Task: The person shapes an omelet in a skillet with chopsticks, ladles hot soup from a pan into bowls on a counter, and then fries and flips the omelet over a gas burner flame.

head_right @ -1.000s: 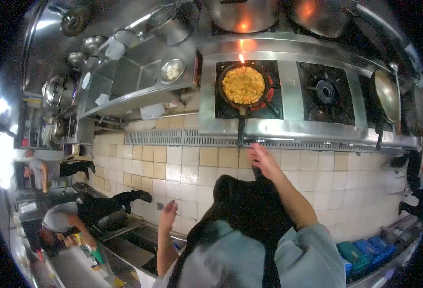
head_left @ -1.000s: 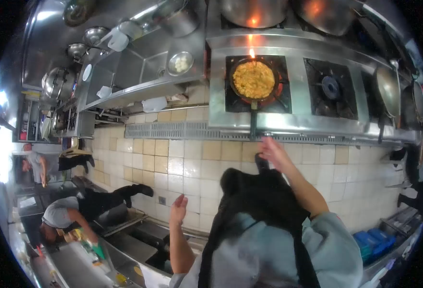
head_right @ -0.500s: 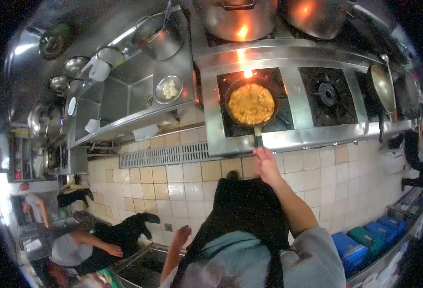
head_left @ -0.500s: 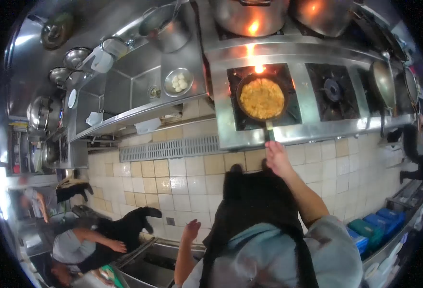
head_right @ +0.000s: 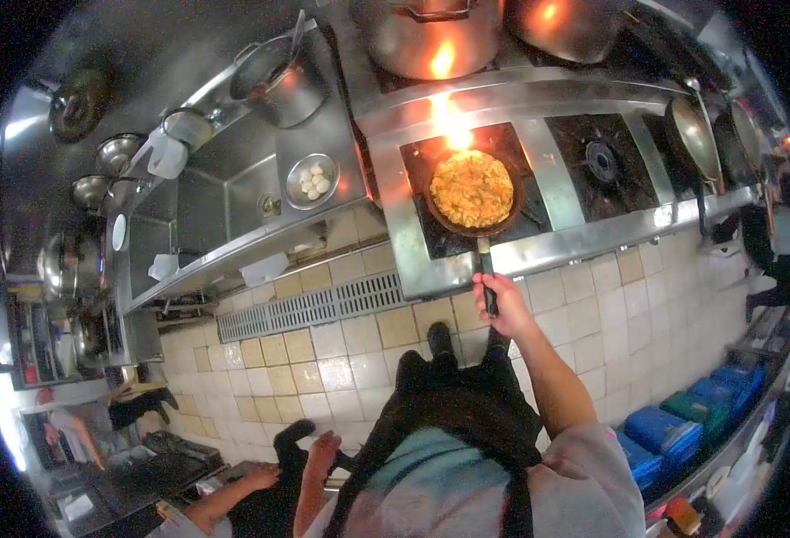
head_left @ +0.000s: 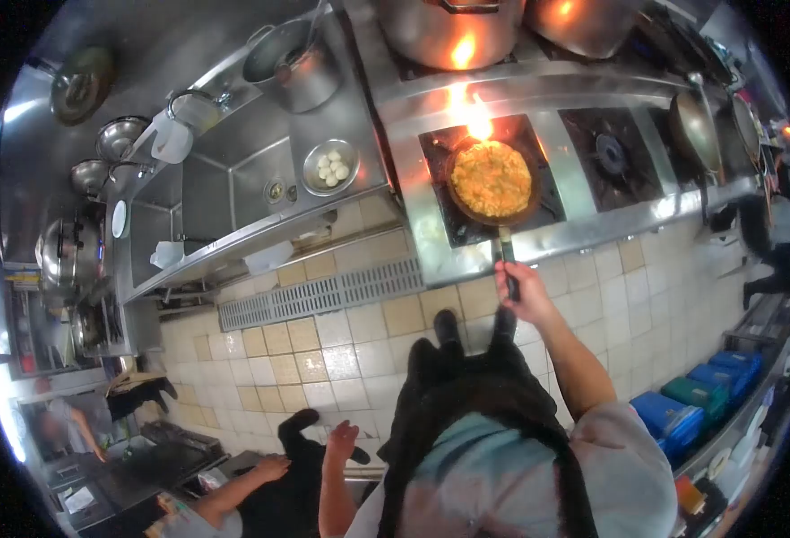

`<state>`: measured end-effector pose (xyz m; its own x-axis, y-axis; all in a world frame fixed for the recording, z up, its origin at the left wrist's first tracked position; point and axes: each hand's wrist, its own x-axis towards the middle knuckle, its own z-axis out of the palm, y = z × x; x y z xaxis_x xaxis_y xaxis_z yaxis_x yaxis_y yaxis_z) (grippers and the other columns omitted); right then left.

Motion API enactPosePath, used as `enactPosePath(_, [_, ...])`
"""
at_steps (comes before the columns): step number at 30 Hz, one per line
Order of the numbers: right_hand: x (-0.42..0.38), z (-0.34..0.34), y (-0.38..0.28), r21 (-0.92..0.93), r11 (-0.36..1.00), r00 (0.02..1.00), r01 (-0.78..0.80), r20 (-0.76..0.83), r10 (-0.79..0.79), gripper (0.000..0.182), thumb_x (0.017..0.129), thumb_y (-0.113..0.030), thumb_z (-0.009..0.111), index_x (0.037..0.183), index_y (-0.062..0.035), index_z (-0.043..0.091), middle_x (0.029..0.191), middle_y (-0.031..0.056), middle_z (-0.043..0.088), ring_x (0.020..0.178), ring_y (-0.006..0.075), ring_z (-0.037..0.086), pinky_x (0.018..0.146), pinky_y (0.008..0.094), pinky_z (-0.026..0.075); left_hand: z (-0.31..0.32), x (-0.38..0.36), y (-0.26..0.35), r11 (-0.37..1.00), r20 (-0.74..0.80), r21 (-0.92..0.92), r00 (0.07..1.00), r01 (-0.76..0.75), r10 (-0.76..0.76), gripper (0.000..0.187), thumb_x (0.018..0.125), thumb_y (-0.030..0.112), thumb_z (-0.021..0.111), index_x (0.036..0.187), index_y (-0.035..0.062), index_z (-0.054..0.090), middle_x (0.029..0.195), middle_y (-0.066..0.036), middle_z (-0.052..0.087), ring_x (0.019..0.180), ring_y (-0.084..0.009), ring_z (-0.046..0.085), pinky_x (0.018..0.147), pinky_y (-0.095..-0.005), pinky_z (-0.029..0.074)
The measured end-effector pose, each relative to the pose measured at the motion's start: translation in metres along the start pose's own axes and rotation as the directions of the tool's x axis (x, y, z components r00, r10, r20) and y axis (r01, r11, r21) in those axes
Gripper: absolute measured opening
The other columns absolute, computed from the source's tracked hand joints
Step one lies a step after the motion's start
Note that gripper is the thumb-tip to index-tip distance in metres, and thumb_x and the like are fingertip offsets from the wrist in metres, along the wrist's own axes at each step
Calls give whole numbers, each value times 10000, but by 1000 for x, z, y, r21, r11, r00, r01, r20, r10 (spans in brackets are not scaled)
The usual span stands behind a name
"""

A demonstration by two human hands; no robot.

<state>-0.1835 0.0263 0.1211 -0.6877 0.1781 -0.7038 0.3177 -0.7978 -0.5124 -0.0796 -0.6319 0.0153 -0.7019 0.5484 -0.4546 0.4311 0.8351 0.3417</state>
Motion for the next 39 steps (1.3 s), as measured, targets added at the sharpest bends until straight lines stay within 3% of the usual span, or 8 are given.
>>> enactPosePath(1, [0,2,-2,5,1000,1000,2,0,-2,203,1009,-332,546,1053,-135,571,664,-51,439,479,73,344,413,250,254,-14,2,19,1000,1,5,1000,-2,2,401,907,243,663,1207,-22,629,1093,-192,683,1089,-287,636,944,-336,485])
enactPosePath(2, [0,5,-7,41,999,999,-15,42,14,198,1011,-331,544,1031,-136,570,660,-53,437,475,69,334,406,245,243,-27,6,40,862,58,-397,946,315,-319,455,895,260,693,1223,-44,610,1084,-161,687,1062,-234,634,922,-320,486])
enactPosePath(3, [0,8,-12,73,997,996,-31,85,24,196,1012,-331,542,1009,-137,568,657,-55,435,470,64,324,400,240,233,-41,13,60,481,235,-694,800,536,-553,513,882,277,723,1239,-66,591,1075,-129,692,1035,-181,631,900,-305,486])
enactPosePath(9, [-21,20,-25,32,999,997,38,60,-39,238,1010,-353,548,906,-139,543,599,-67,396,415,54,267,352,237,169,-3,15,25,740,155,-532,906,412,-394,589,866,287,729,1312,-53,551,1131,-139,681,1043,-156,616,904,-278,477])
enactPosePath(15, [-62,8,-30,-93,995,1000,29,-1,-29,246,1005,-350,558,899,-129,540,569,-65,381,367,54,284,320,247,190,-56,37,90,452,301,-699,801,555,-518,557,885,290,714,1332,-6,560,1186,-151,665,1113,-210,606,963,-335,466])
enactPosePath(31, [-4,-5,-19,-174,982,997,76,10,-76,231,1002,-339,565,928,-121,544,595,-62,404,425,50,321,355,244,251,-108,75,126,535,191,-679,824,503,-533,524,899,311,701,1293,-19,598,1127,-135,683,1028,-202,622,906,-327,485])
enactPosePath(35, [-27,-25,-16,-167,985,998,44,-35,-51,379,1014,-463,489,1085,-102,582,834,39,656,724,157,656,558,274,490,-47,44,89,488,217,-699,806,522,-551,512,902,322,694,1277,-17,610,1173,-152,684,1103,-243,622,951,-348,472])
enactPosePath(39, [-51,-74,5,-138,990,1000,5,-8,-7,527,999,-538,459,1142,-44,574,985,88,687,957,206,684,675,320,548,14,13,51,460,275,-713,815,528,-510,487,904,367,675,1202,-17,649,1250,-190,650,1182,-264,605,1000,-360,451])
